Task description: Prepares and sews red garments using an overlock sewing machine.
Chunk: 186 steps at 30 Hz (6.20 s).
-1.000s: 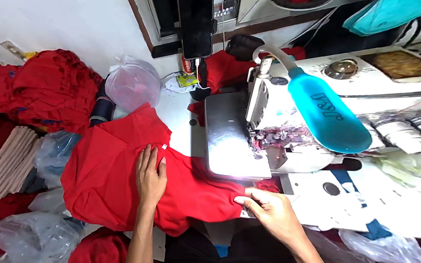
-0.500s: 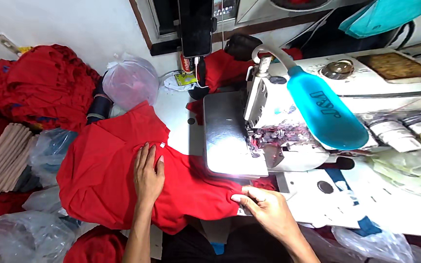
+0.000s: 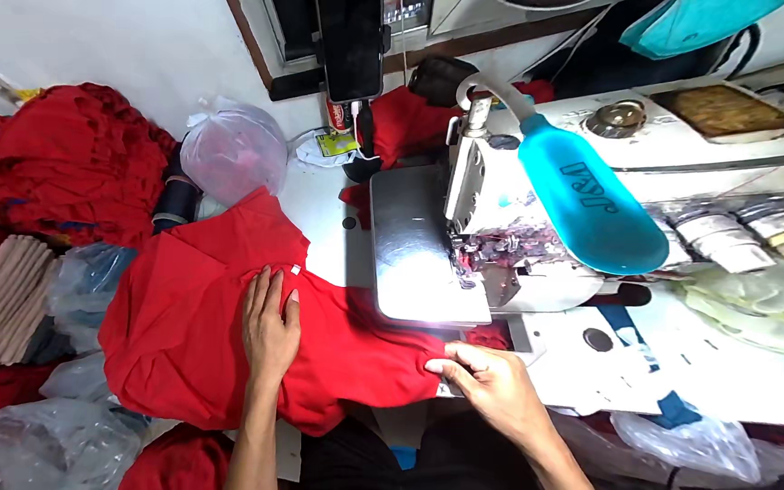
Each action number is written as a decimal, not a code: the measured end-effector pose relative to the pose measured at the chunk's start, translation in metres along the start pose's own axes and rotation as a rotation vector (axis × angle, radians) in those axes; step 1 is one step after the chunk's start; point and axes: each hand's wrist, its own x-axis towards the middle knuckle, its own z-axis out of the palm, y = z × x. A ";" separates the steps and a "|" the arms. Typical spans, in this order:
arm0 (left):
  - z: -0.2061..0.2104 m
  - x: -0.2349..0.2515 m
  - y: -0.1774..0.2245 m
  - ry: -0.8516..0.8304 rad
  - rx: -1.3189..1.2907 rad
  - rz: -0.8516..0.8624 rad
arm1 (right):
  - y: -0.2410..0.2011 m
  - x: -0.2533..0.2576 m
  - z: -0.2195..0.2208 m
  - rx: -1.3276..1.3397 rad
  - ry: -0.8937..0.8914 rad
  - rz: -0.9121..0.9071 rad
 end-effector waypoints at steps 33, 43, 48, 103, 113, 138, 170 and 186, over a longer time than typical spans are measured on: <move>0.003 -0.001 -0.002 0.029 -0.011 0.004 | 0.002 -0.001 0.004 -0.043 0.045 -0.029; 0.002 -0.001 -0.001 0.016 -0.002 0.004 | 0.001 -0.002 0.003 -0.039 0.051 -0.029; 0.002 -0.002 -0.001 0.013 -0.005 0.008 | 0.000 -0.002 0.002 -0.038 0.034 -0.023; 0.001 -0.001 -0.001 0.000 -0.002 -0.009 | -0.001 0.000 0.002 -0.046 0.042 -0.024; 0.001 -0.001 -0.001 0.006 -0.004 -0.005 | -0.001 -0.001 0.004 -0.051 0.056 -0.030; 0.002 -0.001 -0.001 0.008 -0.008 -0.006 | -0.002 0.000 0.002 -0.040 0.041 -0.020; 0.001 -0.002 0.000 -0.007 -0.010 -0.024 | -0.001 0.000 0.002 -0.040 0.037 -0.022; 0.001 -0.001 -0.001 0.010 -0.007 0.001 | -0.002 0.000 0.004 -0.051 0.053 -0.015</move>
